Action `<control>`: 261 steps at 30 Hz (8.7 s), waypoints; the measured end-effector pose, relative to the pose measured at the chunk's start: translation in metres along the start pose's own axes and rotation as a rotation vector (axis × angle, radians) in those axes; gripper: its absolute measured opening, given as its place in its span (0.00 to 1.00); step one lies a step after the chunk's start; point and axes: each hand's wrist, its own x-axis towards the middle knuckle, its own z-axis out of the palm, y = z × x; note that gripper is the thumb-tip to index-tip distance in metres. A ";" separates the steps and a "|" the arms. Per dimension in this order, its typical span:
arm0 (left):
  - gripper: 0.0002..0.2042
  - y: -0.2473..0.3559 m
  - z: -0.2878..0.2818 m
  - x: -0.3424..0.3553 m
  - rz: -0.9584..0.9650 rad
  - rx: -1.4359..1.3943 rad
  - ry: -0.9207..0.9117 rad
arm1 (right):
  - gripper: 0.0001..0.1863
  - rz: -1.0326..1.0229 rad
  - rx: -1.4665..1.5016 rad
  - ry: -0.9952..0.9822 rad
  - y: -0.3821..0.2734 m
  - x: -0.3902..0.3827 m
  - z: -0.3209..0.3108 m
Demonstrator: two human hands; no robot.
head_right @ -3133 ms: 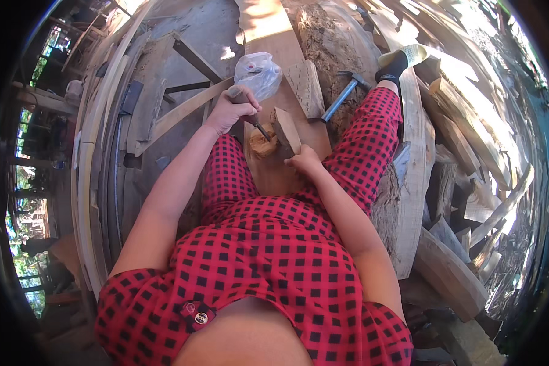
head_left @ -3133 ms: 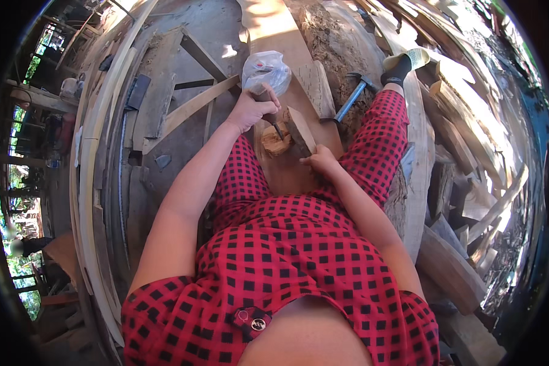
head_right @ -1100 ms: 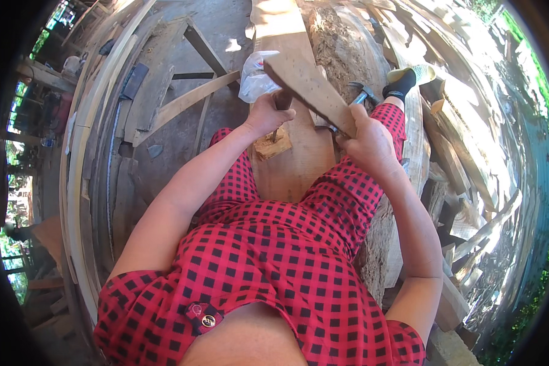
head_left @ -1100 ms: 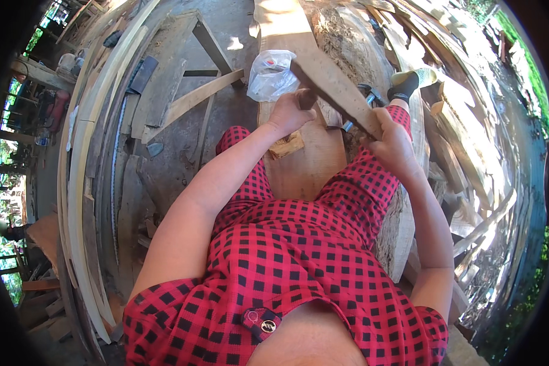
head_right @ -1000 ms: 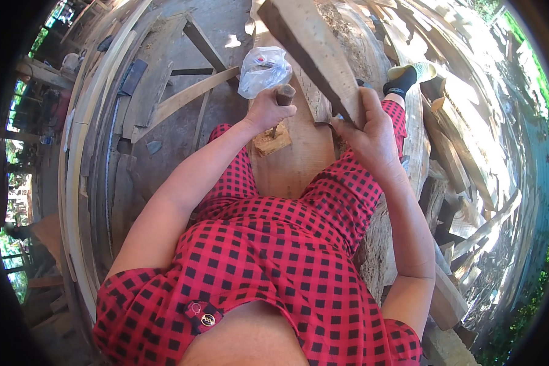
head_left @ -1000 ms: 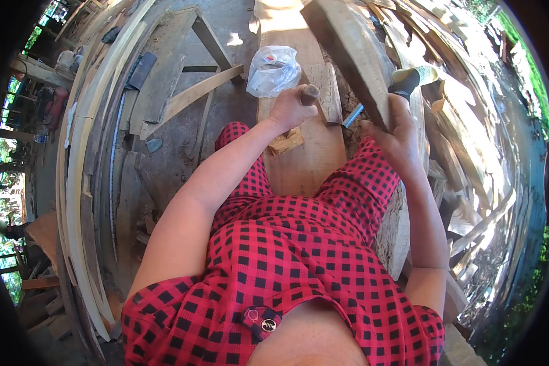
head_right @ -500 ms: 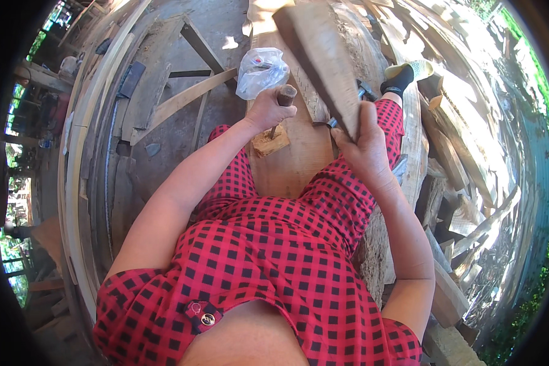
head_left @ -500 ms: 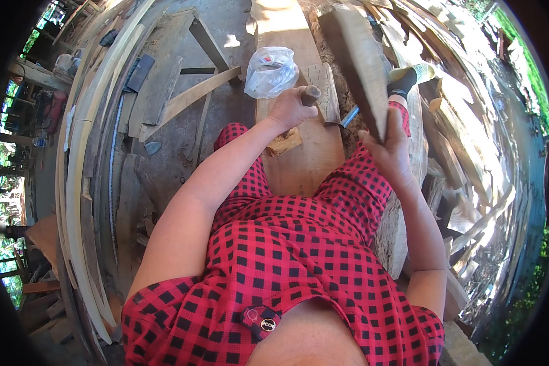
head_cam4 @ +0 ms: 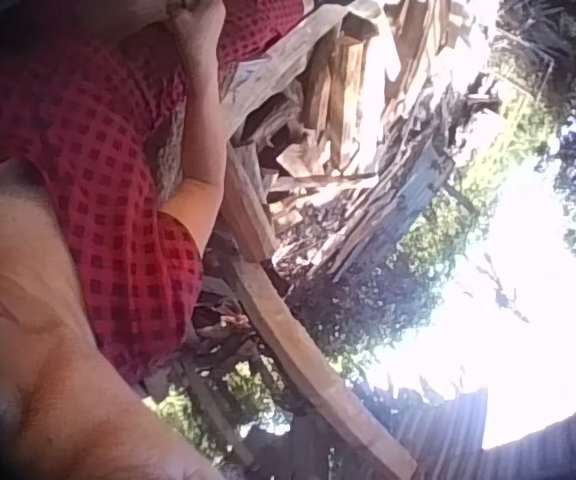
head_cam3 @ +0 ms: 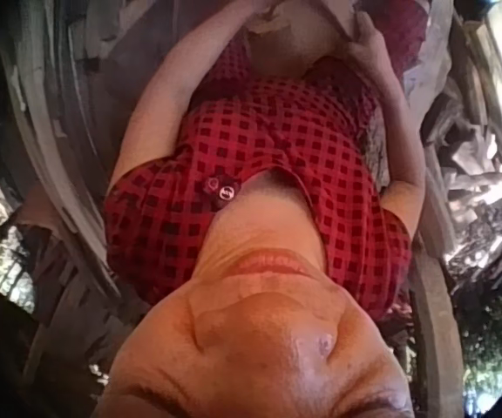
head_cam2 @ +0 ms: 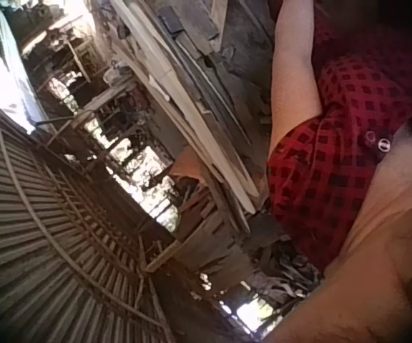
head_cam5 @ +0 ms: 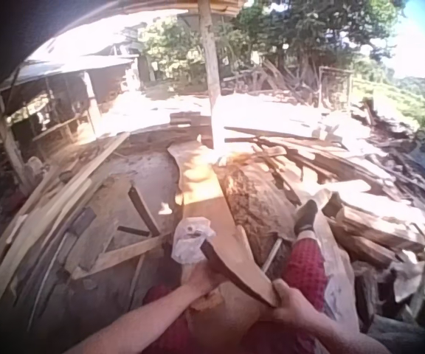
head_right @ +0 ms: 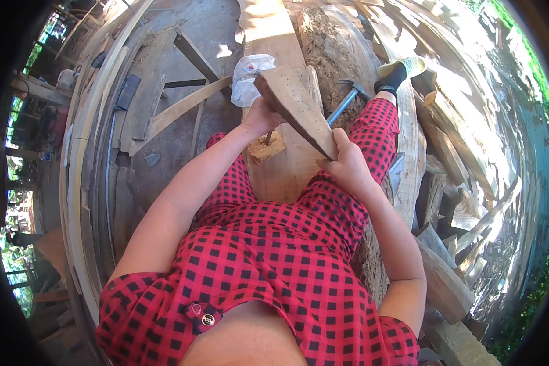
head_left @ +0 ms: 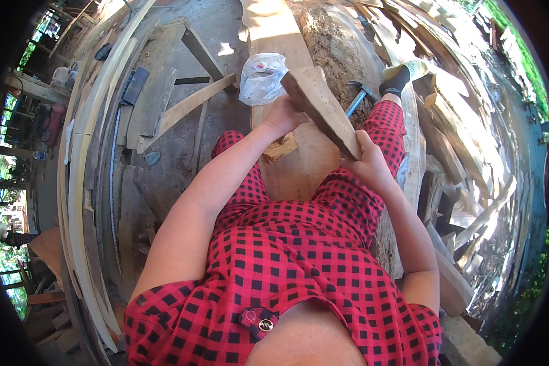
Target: Using a manual chisel and a wooden mallet to carve out or shape sections of a wood plank.
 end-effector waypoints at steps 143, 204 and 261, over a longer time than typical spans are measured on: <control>0.15 -0.014 -0.070 -0.081 -0.145 -0.494 0.363 | 0.12 0.753 0.744 -0.208 0.046 0.009 0.120; 0.10 -0.018 -0.070 -0.058 -0.245 -0.651 0.200 | 0.12 -0.268 -0.466 -0.109 -0.143 0.096 -0.009; 0.08 -0.044 -0.072 -0.095 -0.478 -0.844 0.603 | 0.11 0.792 0.741 -0.286 0.048 0.017 0.144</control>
